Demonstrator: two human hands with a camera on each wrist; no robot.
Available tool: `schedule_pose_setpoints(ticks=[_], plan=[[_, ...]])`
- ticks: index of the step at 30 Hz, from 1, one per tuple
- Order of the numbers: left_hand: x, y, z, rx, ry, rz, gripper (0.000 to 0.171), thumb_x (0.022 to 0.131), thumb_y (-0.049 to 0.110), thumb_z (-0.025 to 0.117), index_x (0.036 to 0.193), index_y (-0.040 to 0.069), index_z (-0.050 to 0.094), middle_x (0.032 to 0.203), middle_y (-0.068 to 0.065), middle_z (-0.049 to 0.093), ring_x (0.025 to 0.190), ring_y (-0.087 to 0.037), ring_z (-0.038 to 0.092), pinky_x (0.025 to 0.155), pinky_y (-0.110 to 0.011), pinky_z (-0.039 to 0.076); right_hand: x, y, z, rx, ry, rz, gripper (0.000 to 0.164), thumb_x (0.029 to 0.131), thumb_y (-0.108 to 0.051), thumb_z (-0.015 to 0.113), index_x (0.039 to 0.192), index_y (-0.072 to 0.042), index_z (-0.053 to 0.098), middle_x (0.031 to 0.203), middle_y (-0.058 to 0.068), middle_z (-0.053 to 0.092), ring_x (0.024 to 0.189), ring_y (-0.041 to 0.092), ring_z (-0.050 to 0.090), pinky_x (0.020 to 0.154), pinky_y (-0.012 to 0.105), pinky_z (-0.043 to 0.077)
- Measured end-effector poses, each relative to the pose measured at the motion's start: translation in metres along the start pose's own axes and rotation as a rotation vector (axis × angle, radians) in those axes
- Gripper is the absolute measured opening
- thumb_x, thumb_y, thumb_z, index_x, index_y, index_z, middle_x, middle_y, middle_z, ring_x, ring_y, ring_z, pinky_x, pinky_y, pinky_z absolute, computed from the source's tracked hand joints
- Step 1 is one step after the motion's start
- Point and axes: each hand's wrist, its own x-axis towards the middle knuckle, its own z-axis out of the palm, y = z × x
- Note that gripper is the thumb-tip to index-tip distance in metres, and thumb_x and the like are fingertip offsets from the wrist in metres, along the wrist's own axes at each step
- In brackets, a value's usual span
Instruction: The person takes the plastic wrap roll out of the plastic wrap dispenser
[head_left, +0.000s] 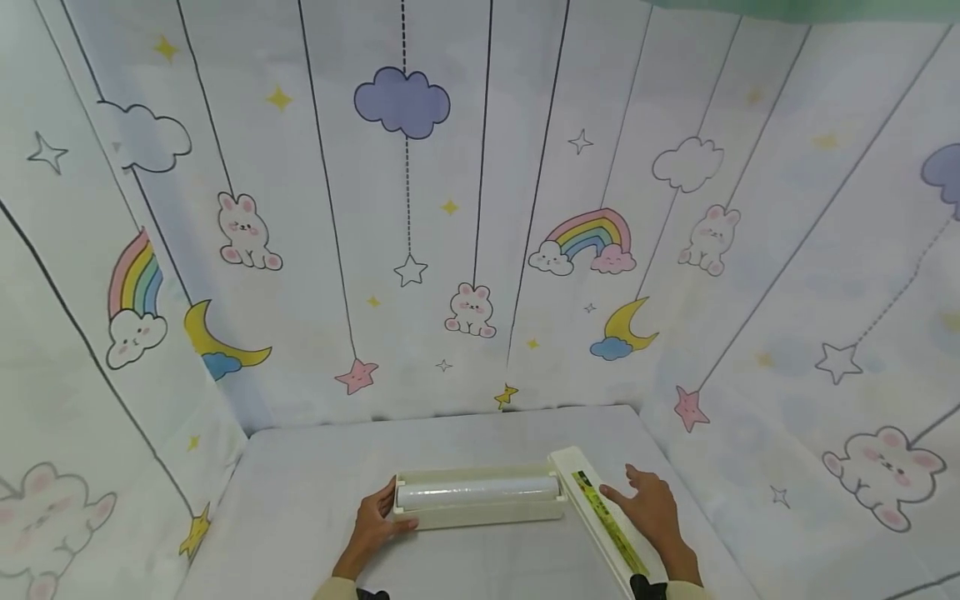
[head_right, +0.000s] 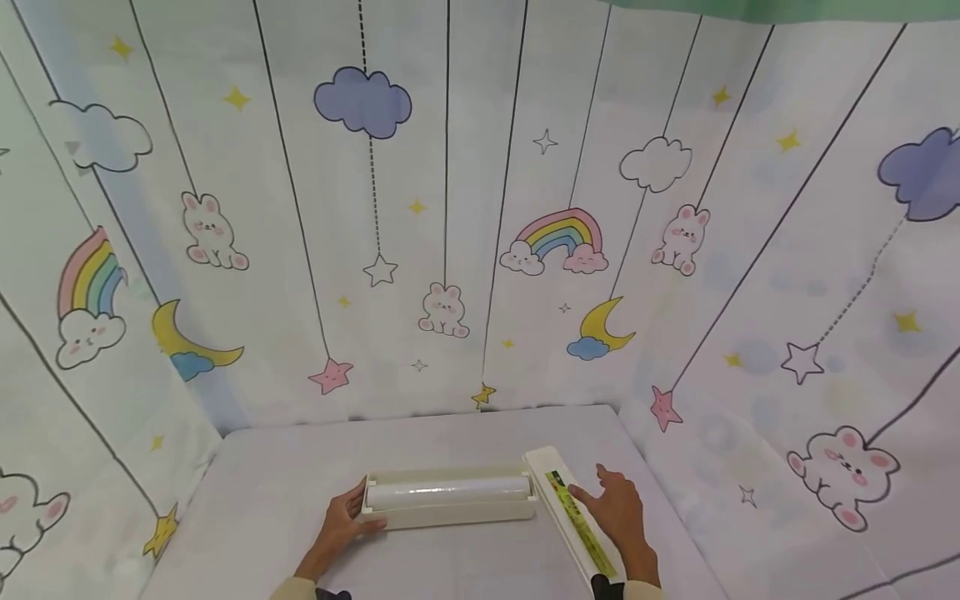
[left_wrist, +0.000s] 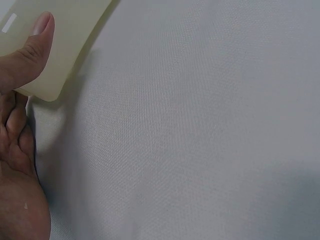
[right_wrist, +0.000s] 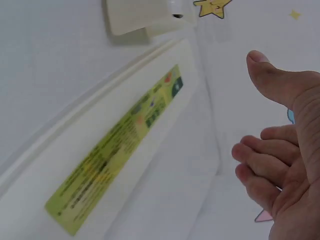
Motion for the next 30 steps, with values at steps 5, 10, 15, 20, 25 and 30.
schedule_pose_setpoints(ticks=[5,10,15,20,25,30], plan=[[0.000,0.001,-0.002,-0.007,0.002,-0.022,0.099,0.066,0.008,0.094,0.148,-0.009,0.040,0.151,-0.025,0.046,0.140,-0.041,0.048,0.117,-0.047,0.040,0.022,-0.024,-0.008,0.188,0.085,-0.106,0.073,0.081,-0.046,0.082,0.132,0.003,0.063,0.122,0.022,0.072,0.103,0.036,0.074,0.086,0.054,0.062],[0.000,0.001,-0.002,-0.012,-0.002,-0.015,0.099,0.066,0.008,0.093,0.148,-0.010,0.040,0.151,-0.026,0.046,0.139,-0.042,0.049,0.117,-0.048,0.041,0.041,-0.052,-0.017,0.384,0.050,-0.145,0.067,0.081,-0.038,0.084,0.134,-0.003,0.064,0.128,0.018,0.070,0.112,0.034,0.071,0.094,0.046,0.061],[0.001,-0.001,-0.002,-0.008,0.000,-0.006,0.099,0.066,0.009,0.094,0.148,-0.010,0.040,0.151,-0.026,0.046,0.138,-0.043,0.050,0.115,-0.048,0.044,0.055,-0.078,-0.020,0.533,-0.045,-0.186,0.061,0.078,-0.030,0.088,0.129,-0.003,0.067,0.126,0.020,0.070,0.115,0.037,0.070,0.095,0.042,0.061],[0.003,-0.005,-0.002,0.017,-0.012,0.011,0.099,0.067,0.012,0.094,0.148,-0.009,0.041,0.151,-0.026,0.046,0.137,-0.043,0.050,0.114,-0.048,0.045,0.060,-0.099,-0.011,0.546,-0.190,-0.237,0.055,0.074,-0.022,0.090,0.123,-0.006,0.072,0.121,0.018,0.073,0.114,0.037,0.070,0.095,0.042,0.062],[0.005,-0.005,-0.003,0.016,-0.025,0.009,0.102,0.067,0.014,0.095,0.149,-0.007,0.040,0.152,-0.024,0.046,0.140,-0.041,0.048,0.117,-0.045,0.043,0.061,-0.113,0.007,0.348,-0.279,-0.287,0.042,0.068,-0.019,0.094,0.106,-0.014,0.079,0.102,0.005,0.080,0.101,0.029,0.075,0.091,0.045,0.064],[0.003,-0.005,-0.001,-0.026,-0.009,-0.012,0.101,0.065,0.010,0.095,0.149,-0.007,0.040,0.151,-0.024,0.047,0.141,-0.041,0.047,0.118,-0.047,0.041,0.058,-0.118,0.028,0.058,-0.380,-0.378,0.041,0.065,-0.016,0.094,0.102,-0.012,0.078,0.096,0.001,0.078,0.097,0.023,0.066,0.084,0.045,0.058]])
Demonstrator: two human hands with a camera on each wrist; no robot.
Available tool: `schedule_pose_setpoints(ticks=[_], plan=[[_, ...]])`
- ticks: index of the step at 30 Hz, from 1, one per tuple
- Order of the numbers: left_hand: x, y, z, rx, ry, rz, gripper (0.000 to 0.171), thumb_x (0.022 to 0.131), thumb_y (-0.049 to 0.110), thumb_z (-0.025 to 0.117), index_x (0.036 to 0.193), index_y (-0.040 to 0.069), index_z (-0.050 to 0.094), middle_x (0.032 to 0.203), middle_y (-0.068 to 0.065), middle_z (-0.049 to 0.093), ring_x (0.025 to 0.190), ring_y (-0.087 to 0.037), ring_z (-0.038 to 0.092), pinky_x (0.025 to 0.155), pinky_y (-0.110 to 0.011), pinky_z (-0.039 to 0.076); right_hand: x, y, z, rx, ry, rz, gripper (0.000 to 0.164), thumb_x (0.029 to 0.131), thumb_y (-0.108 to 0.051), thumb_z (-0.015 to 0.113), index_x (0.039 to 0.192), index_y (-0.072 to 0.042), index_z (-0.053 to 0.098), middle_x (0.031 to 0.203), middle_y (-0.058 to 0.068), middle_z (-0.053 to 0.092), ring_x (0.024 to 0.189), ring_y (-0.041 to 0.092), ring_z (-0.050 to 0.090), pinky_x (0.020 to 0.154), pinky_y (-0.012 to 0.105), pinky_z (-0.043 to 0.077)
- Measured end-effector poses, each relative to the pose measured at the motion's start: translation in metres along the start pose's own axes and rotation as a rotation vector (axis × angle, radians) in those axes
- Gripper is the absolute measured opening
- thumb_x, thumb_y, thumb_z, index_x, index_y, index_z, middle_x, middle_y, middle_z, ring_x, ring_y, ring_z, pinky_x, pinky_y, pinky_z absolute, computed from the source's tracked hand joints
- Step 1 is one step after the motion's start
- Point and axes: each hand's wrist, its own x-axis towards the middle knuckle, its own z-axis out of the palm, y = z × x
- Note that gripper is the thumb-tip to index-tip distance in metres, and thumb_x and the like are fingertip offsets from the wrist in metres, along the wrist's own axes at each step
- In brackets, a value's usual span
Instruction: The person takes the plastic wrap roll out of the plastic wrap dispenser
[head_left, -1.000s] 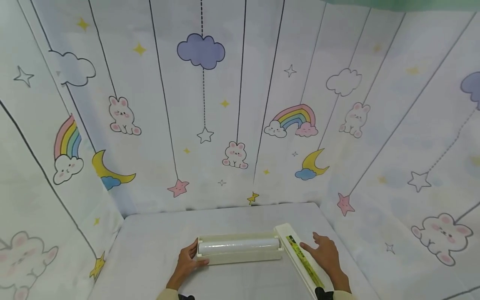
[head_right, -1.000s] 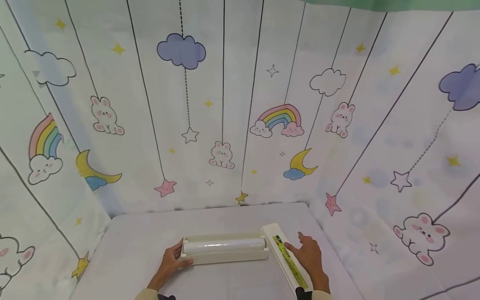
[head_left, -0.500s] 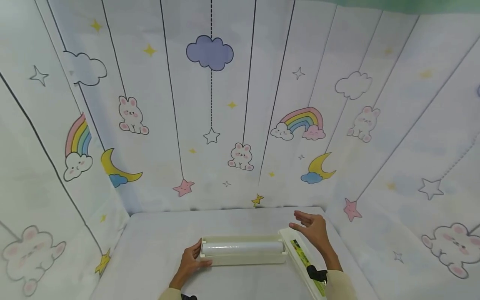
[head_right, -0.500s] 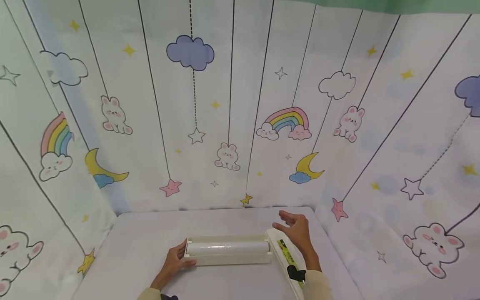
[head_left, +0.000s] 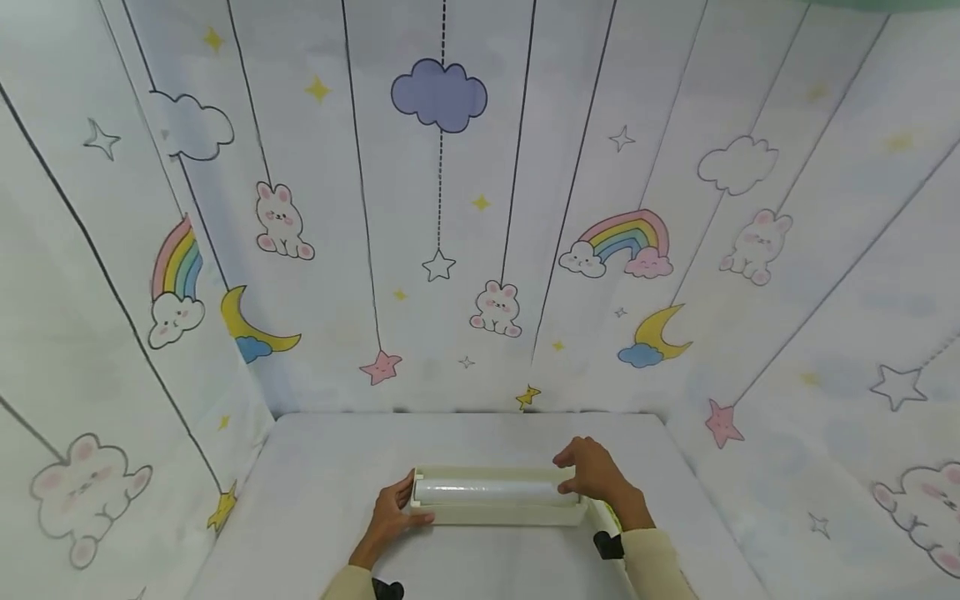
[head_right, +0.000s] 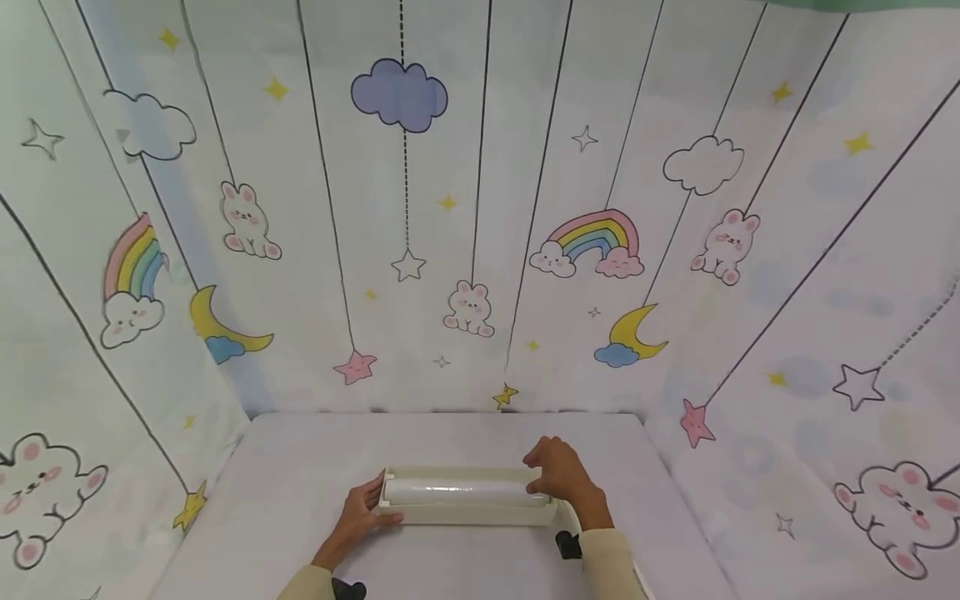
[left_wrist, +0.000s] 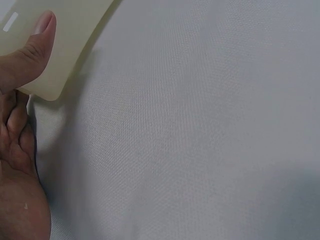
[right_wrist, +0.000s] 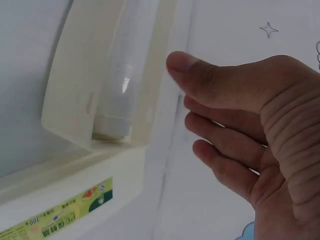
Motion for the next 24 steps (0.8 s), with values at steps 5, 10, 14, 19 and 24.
schedule_pose_setpoints(ticks=[5,10,14,19,24], plan=[[-0.003,-0.002,0.004,-0.011,-0.016,0.013,0.099,0.066,0.008,0.094,0.148,-0.008,0.040,0.151,-0.025,0.047,0.141,-0.042,0.046,0.118,-0.045,0.041,0.000,0.000,0.019,-0.080,-0.110,-0.030,0.044,0.066,-0.009,0.093,0.105,-0.005,0.072,0.099,0.008,0.074,0.093,0.025,0.062,0.079,0.044,0.058],[-0.006,-0.007,0.006,-0.020,-0.029,0.015,0.099,0.066,0.007,0.093,0.149,-0.008,0.040,0.150,-0.025,0.048,0.141,-0.042,0.046,0.117,-0.042,0.042,-0.001,0.001,0.036,-0.119,-0.144,-0.039,0.050,0.060,-0.002,0.093,0.105,-0.001,0.070,0.096,0.009,0.069,0.085,0.023,0.061,0.073,0.041,0.058],[-0.004,-0.006,0.006,-0.021,-0.032,0.000,0.101,0.065,0.009,0.094,0.150,-0.005,0.041,0.151,-0.022,0.048,0.142,-0.039,0.047,0.118,-0.029,0.043,0.005,0.009,0.050,-0.165,-0.150,-0.062,0.048,0.060,0.000,0.092,0.104,-0.002,0.071,0.094,0.008,0.068,0.084,0.023,0.060,0.073,0.041,0.058],[0.000,-0.002,0.002,0.002,-0.035,0.027,0.102,0.066,0.010,0.094,0.150,-0.006,0.039,0.150,-0.023,0.049,0.140,-0.040,0.048,0.116,-0.028,0.045,0.016,0.015,0.062,-0.213,-0.142,-0.064,0.040,0.065,0.000,0.089,0.101,-0.004,0.071,0.090,0.005,0.067,0.081,0.021,0.059,0.072,0.041,0.057],[0.002,-0.001,-0.004,0.039,-0.026,0.040,0.102,0.067,0.012,0.094,0.150,-0.006,0.039,0.149,-0.025,0.050,0.139,-0.041,0.050,0.116,-0.033,0.046,0.026,0.009,0.064,-0.216,-0.122,-0.070,0.040,0.063,-0.001,0.091,0.097,-0.004,0.070,0.087,0.007,0.067,0.079,0.021,0.059,0.072,0.043,0.057]])
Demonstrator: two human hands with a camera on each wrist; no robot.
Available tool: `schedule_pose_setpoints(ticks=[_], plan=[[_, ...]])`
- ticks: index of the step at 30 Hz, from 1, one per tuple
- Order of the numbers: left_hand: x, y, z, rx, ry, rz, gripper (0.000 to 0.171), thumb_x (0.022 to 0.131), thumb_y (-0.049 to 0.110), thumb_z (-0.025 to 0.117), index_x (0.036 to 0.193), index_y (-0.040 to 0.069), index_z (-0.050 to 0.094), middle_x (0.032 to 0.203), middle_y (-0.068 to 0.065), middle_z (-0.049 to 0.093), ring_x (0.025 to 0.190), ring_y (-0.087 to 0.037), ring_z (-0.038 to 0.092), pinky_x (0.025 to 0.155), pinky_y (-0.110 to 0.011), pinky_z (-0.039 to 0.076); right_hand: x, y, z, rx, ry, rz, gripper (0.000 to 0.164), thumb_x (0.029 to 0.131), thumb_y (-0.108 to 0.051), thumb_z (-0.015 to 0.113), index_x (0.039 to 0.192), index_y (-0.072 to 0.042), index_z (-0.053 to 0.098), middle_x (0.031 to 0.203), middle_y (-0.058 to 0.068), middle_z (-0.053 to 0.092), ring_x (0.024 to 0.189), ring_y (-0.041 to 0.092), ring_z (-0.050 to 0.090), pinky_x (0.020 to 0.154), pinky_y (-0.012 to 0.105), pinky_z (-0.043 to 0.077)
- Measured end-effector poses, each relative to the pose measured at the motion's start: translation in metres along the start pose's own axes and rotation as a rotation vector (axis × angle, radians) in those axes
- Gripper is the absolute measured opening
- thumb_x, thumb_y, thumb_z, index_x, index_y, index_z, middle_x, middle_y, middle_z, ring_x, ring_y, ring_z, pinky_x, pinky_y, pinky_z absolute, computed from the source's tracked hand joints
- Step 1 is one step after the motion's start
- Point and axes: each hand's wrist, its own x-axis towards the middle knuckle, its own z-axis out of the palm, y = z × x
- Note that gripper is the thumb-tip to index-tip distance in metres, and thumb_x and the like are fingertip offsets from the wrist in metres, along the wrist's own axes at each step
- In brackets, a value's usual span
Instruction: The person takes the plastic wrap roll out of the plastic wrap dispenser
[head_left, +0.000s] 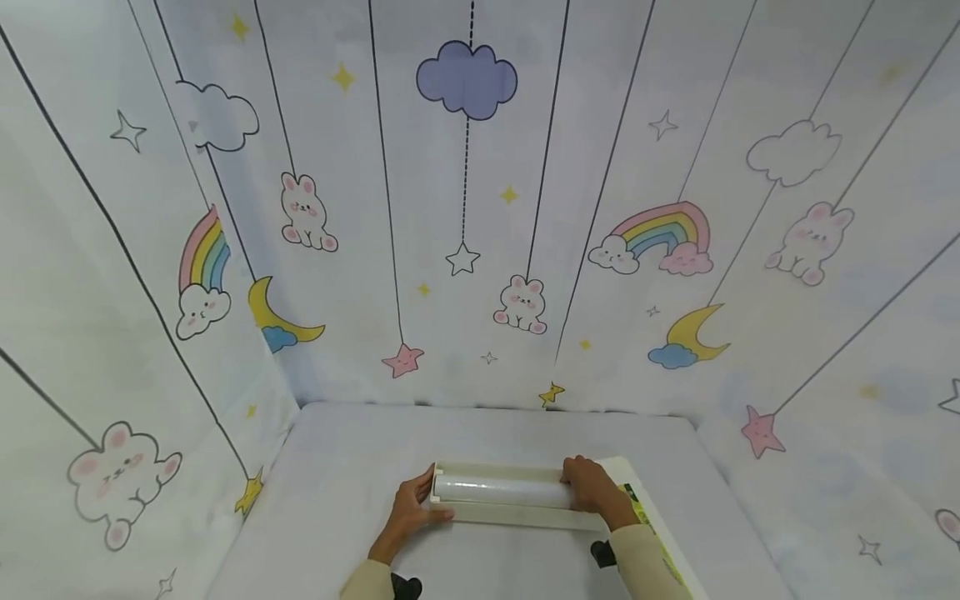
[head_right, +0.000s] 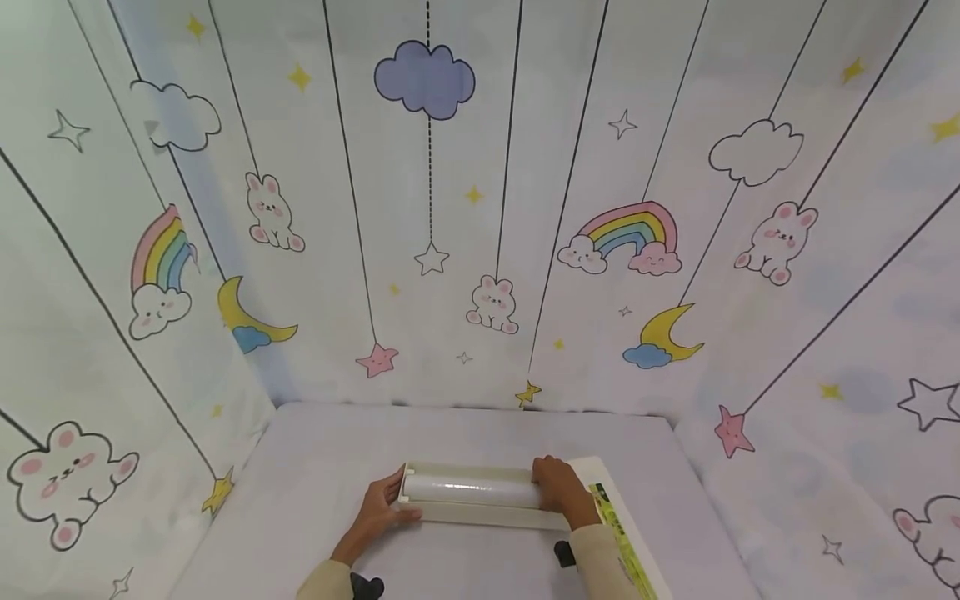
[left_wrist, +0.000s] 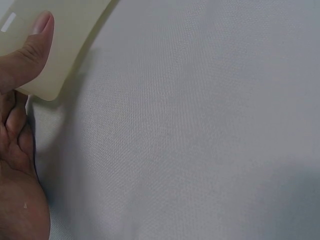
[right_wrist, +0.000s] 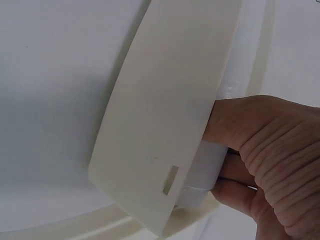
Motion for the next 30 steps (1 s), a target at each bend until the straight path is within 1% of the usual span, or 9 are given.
schedule_pose_setpoints(ticks=[3,6,9,14,18,20,24,27,30], plan=[[0.003,0.004,-0.001,0.008,0.013,0.000,0.101,0.066,0.012,0.094,0.150,-0.006,0.040,0.148,-0.025,0.051,0.138,-0.041,0.050,0.117,-0.037,0.045,0.004,-0.001,-0.004,0.006,0.008,0.008,0.040,0.062,-0.002,0.091,0.096,-0.004,0.071,0.088,0.007,0.068,0.081,0.022,0.060,0.075,0.045,0.058],[0.004,0.007,-0.001,-0.022,0.022,-0.023,0.101,0.065,0.009,0.094,0.150,-0.005,0.041,0.148,-0.023,0.052,0.139,-0.039,0.050,0.118,-0.039,0.044,0.007,0.000,-0.003,0.000,0.027,0.021,0.038,0.061,-0.005,0.092,0.094,-0.002,0.075,0.087,0.007,0.070,0.080,0.023,0.062,0.075,0.045,0.058],[0.003,0.008,0.000,-0.035,0.020,-0.025,0.099,0.066,0.007,0.094,0.149,-0.006,0.041,0.147,-0.025,0.052,0.138,-0.041,0.051,0.117,-0.041,0.045,0.008,0.004,0.003,-0.011,0.046,0.049,0.038,0.059,-0.011,0.094,0.094,-0.004,0.079,0.086,0.004,0.072,0.079,0.021,0.062,0.074,0.043,0.058],[-0.001,0.007,0.001,-0.019,0.013,-0.006,0.099,0.067,0.007,0.093,0.149,-0.008,0.040,0.148,-0.026,0.051,0.138,-0.043,0.050,0.115,-0.042,0.046,0.007,0.010,0.016,-0.002,0.066,0.088,0.042,0.057,-0.018,0.096,0.094,-0.005,0.080,0.085,0.001,0.071,0.077,0.016,0.058,0.072,0.039,0.055],[-0.003,0.005,0.001,0.004,0.007,0.021,0.099,0.067,0.008,0.093,0.148,-0.010,0.040,0.147,-0.028,0.050,0.136,-0.045,0.051,0.114,-0.041,0.048,0.005,0.010,0.018,0.004,0.084,0.086,0.044,0.055,-0.016,0.097,0.093,-0.005,0.080,0.085,0.000,0.070,0.078,0.016,0.057,0.072,0.038,0.054],[-0.003,0.006,0.000,0.005,0.004,0.016,0.098,0.068,0.009,0.093,0.149,-0.008,0.040,0.148,-0.027,0.051,0.136,-0.044,0.051,0.114,-0.040,0.048,0.004,0.009,0.016,0.002,0.097,0.086,0.043,0.054,-0.015,0.096,0.093,-0.005,0.080,0.085,0.000,0.070,0.078,0.017,0.057,0.072,0.038,0.054],[-0.004,0.006,-0.001,-0.021,0.006,0.008,0.097,0.068,0.008,0.093,0.149,-0.008,0.040,0.147,-0.026,0.052,0.136,-0.042,0.053,0.115,-0.041,0.047,0.002,0.006,0.009,-0.005,0.119,0.093,0.043,0.052,-0.010,0.095,0.092,-0.005,0.081,0.084,0.002,0.070,0.077,0.018,0.057,0.071,0.039,0.054],[-0.004,0.006,0.000,-0.030,0.008,-0.002,0.097,0.068,0.008,0.093,0.148,-0.008,0.040,0.147,-0.026,0.051,0.136,-0.042,0.053,0.114,-0.041,0.048,-0.001,0.005,0.005,-0.021,0.116,0.103,0.043,0.052,-0.008,0.092,0.093,-0.005,0.081,0.084,0.001,0.069,0.076,0.017,0.056,0.069,0.037,0.052],[-0.004,0.006,0.001,-0.018,0.007,0.000,0.097,0.068,0.008,0.093,0.148,-0.009,0.040,0.148,-0.026,0.050,0.136,-0.042,0.053,0.114,-0.039,0.049,-0.002,0.005,0.002,-0.007,0.113,0.113,0.047,0.049,-0.007,0.090,0.095,-0.005,0.081,0.084,0.001,0.068,0.075,0.017,0.054,0.067,0.034,0.049]])
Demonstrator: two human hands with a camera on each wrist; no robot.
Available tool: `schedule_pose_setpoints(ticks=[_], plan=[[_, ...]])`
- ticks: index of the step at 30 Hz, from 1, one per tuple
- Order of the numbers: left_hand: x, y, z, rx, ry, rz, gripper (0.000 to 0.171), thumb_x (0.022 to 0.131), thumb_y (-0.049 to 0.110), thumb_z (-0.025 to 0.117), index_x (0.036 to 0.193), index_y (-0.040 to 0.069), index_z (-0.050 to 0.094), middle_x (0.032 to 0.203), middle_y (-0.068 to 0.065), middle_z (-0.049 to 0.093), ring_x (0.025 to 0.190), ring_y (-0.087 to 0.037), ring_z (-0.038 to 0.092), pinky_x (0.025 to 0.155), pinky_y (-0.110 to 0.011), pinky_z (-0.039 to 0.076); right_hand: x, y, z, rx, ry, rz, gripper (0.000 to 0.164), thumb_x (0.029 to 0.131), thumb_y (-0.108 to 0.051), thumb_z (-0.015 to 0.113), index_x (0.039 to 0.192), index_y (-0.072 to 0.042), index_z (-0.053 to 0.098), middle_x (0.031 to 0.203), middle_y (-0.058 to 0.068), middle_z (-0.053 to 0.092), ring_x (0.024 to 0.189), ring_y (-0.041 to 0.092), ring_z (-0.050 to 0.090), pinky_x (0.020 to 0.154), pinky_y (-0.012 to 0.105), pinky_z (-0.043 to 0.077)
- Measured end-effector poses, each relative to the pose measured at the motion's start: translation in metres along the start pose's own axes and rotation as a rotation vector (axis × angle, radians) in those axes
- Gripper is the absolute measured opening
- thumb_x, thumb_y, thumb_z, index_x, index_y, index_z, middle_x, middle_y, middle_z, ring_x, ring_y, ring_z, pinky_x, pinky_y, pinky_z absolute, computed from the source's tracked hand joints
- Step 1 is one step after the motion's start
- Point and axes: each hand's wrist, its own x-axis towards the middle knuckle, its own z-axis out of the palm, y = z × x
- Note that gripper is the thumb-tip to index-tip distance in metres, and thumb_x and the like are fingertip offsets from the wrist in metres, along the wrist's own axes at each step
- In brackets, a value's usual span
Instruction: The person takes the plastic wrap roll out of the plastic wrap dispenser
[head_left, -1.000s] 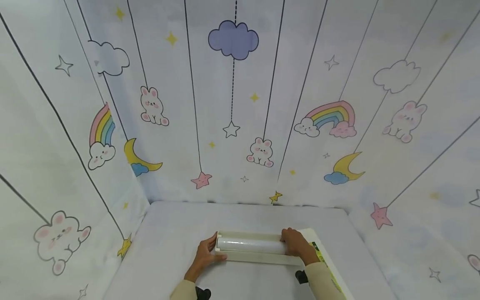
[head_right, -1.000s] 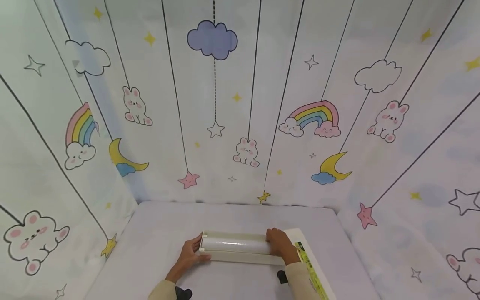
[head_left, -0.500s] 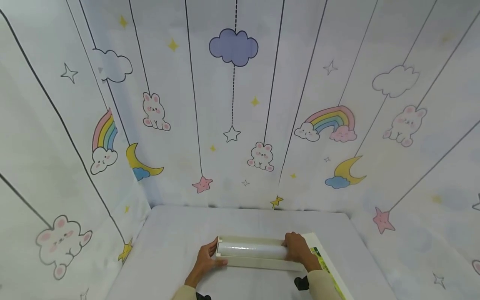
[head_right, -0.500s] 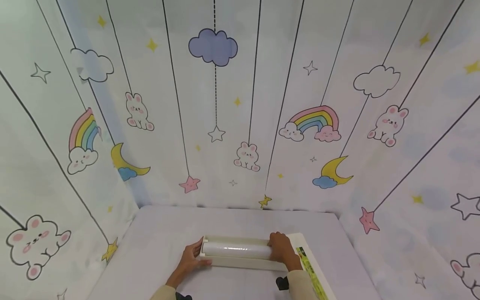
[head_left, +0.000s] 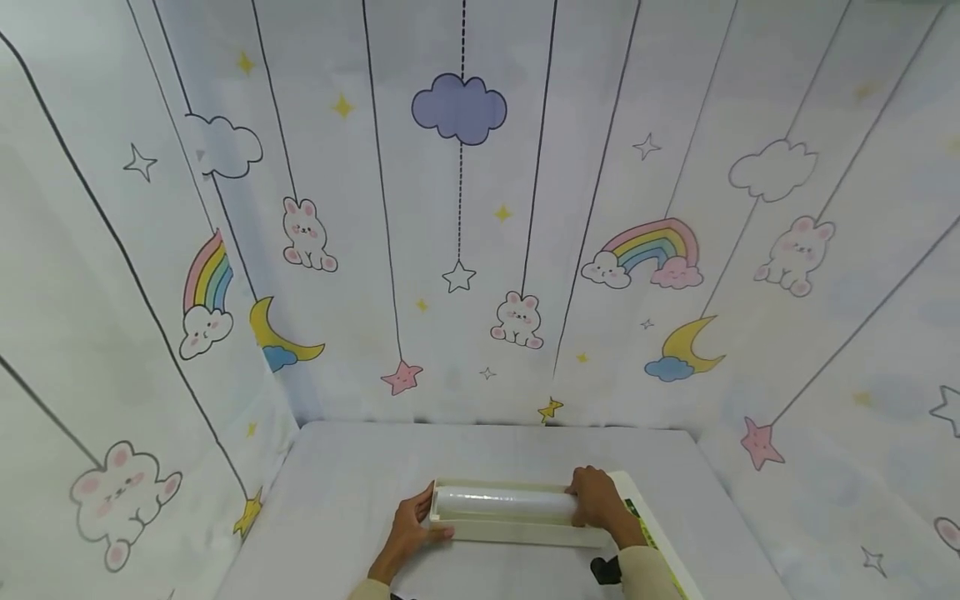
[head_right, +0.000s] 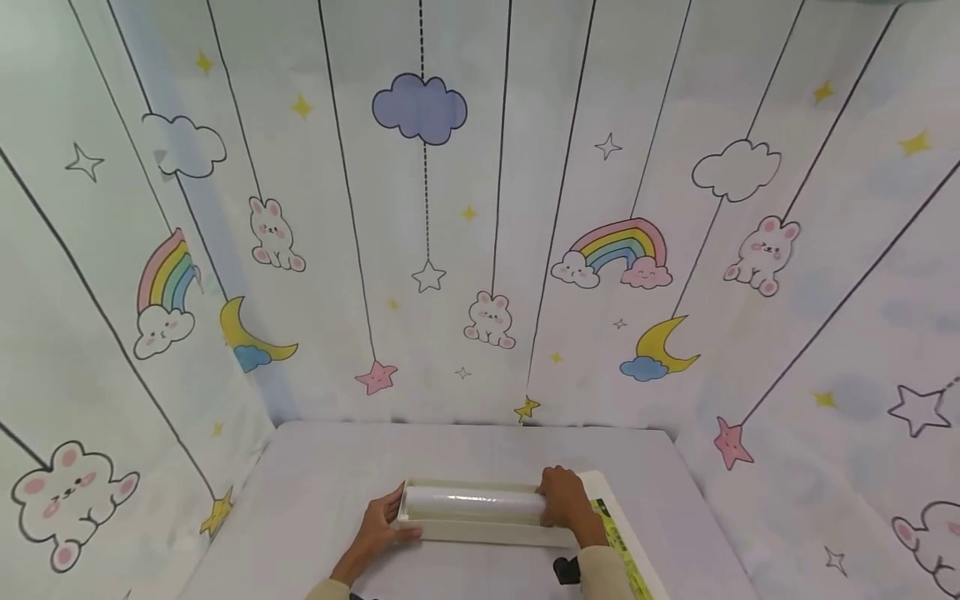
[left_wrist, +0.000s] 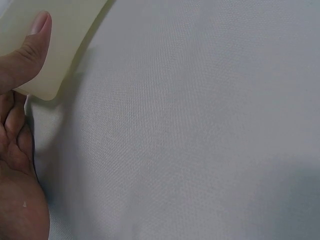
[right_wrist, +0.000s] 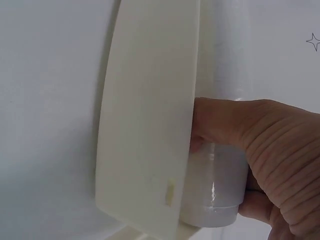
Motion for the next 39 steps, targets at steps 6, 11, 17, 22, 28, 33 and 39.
schedule_pose_setpoints(ticks=[6,11,17,22,28,33,39], plan=[[-0.002,-0.003,0.000,0.004,0.006,0.002,0.099,0.067,0.009,0.094,0.148,-0.009,0.041,0.149,-0.026,0.049,0.137,-0.041,0.052,0.114,-0.032,0.048,0.001,0.002,-0.003,0.032,-0.010,0.003,0.055,0.046,-0.007,0.092,0.099,-0.003,0.080,0.085,0.002,0.069,0.075,0.016,0.053,0.066,0.034,0.048],[-0.003,-0.003,0.000,0.010,-0.011,-0.019,0.101,0.067,0.011,0.094,0.149,-0.008,0.039,0.150,-0.024,0.049,0.138,-0.041,0.050,0.116,-0.037,0.046,0.000,0.003,-0.006,0.016,0.000,0.005,0.053,0.046,-0.007,0.092,0.098,-0.004,0.081,0.084,0.001,0.069,0.076,0.016,0.054,0.068,0.035,0.050],[-0.002,-0.006,0.001,-0.034,-0.009,-0.055,0.101,0.067,0.007,0.093,0.150,-0.006,0.039,0.151,-0.021,0.050,0.140,-0.029,0.051,0.118,-0.029,0.044,-0.003,-0.001,-0.014,0.015,0.025,0.010,0.051,0.048,-0.005,0.089,0.099,-0.003,0.081,0.084,0.003,0.067,0.074,0.016,0.052,0.065,0.032,0.046],[-0.003,-0.005,0.002,-0.045,-0.003,-0.045,0.101,0.066,0.007,0.094,0.150,-0.006,0.040,0.149,-0.021,0.051,0.138,-0.028,0.053,0.115,-0.020,0.045,-0.003,0.000,-0.017,0.012,0.011,0.020,0.052,0.049,-0.006,0.089,0.101,-0.004,0.080,0.086,0.002,0.068,0.074,0.015,0.051,0.066,0.031,0.045],[-0.001,-0.001,0.001,-0.036,0.005,0.010,0.099,0.066,0.005,0.093,0.149,-0.008,0.041,0.147,-0.024,0.052,0.138,-0.036,0.051,0.116,-0.034,0.046,0.003,0.002,-0.019,0.025,0.023,0.020,0.052,0.049,-0.005,0.088,0.101,-0.005,0.081,0.088,0.001,0.071,0.073,0.015,0.051,0.065,0.028,0.042],[0.001,0.001,0.000,-0.042,-0.003,-0.028,0.101,0.066,0.007,0.094,0.151,-0.003,0.040,0.151,-0.019,0.050,0.142,-0.035,0.048,0.120,-0.037,0.041,0.005,0.001,-0.022,0.050,0.032,0.040,0.054,0.048,-0.003,0.090,0.101,-0.005,0.080,0.089,0.001,0.073,0.076,0.016,0.054,0.067,0.030,0.045],[0.000,0.002,0.001,-0.030,-0.014,-0.026,0.101,0.067,0.005,0.093,0.150,-0.009,0.037,0.152,-0.025,0.046,0.141,-0.042,0.045,0.119,-0.043,0.039,0.003,0.001,-0.027,0.031,0.043,0.010,0.052,0.049,-0.002,0.086,0.100,-0.004,0.080,0.087,0.003,0.071,0.076,0.019,0.056,0.066,0.031,0.046]])
